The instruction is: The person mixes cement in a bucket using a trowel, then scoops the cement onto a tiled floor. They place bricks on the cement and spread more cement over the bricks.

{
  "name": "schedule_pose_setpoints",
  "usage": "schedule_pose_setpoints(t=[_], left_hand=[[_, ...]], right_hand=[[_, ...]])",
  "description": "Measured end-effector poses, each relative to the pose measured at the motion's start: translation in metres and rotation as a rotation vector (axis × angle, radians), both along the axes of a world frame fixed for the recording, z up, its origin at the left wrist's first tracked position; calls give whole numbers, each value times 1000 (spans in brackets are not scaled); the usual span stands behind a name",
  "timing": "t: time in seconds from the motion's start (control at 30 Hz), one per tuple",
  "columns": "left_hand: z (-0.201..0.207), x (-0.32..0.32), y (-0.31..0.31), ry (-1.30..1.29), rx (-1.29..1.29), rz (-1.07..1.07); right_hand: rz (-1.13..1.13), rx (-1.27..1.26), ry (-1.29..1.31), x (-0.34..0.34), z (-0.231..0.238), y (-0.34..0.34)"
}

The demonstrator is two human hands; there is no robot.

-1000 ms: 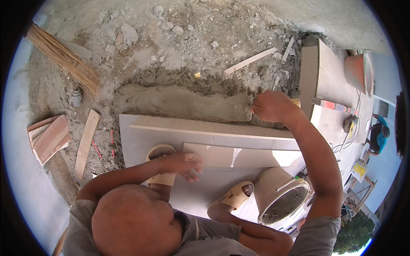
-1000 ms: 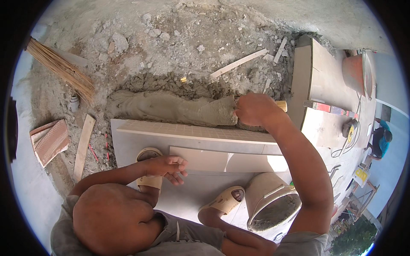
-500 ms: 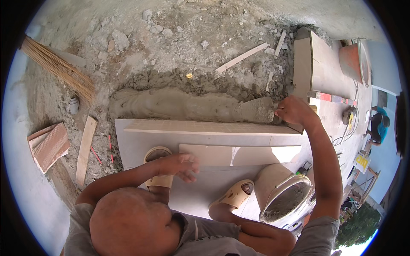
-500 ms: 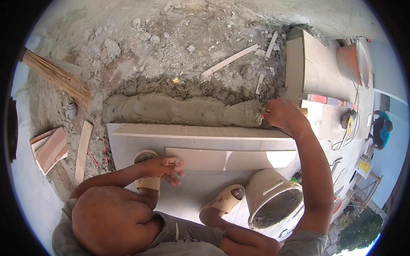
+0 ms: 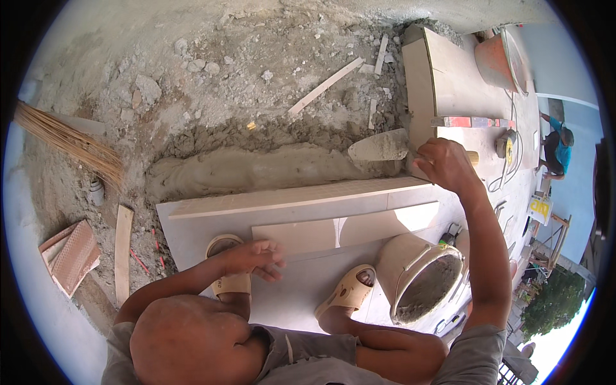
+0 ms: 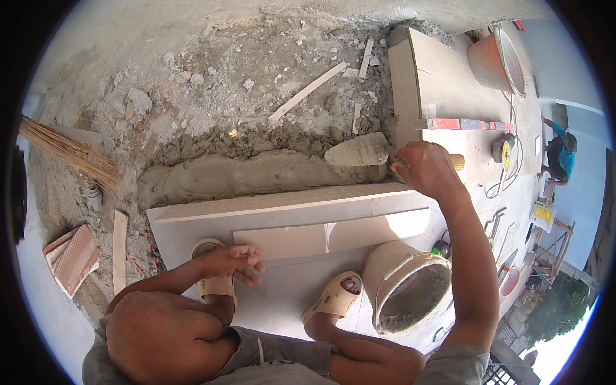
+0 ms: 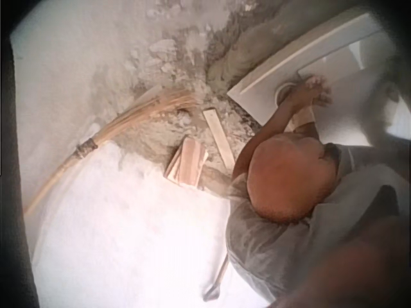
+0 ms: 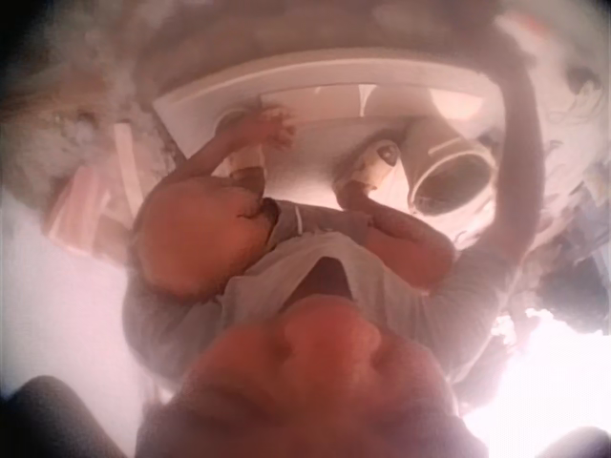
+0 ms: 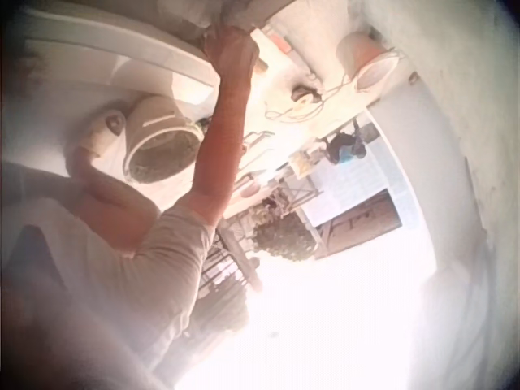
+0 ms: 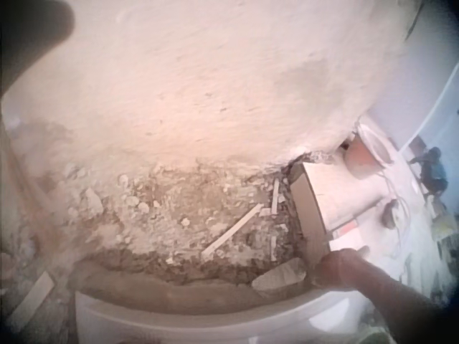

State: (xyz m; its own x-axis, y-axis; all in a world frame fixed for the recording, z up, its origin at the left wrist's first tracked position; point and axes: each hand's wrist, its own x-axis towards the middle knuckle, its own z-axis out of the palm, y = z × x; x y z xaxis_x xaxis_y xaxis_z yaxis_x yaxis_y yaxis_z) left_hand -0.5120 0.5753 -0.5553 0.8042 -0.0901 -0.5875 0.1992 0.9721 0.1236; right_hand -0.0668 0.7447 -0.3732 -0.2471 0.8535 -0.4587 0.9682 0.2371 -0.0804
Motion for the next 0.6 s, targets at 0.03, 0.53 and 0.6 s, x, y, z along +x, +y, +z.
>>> schedule_pose_setpoints(t=[0.03,0.53,0.6], left_hand=[[1,-1,0,5,4,-3],[97,27,74,83,2377,120],[101,39,91,154,2577,183]], right_hand=[[15,70,50,-3,6,-5],[3,343,203,-40,-40,-75],[-118,283,244,-50,-22,-80]])
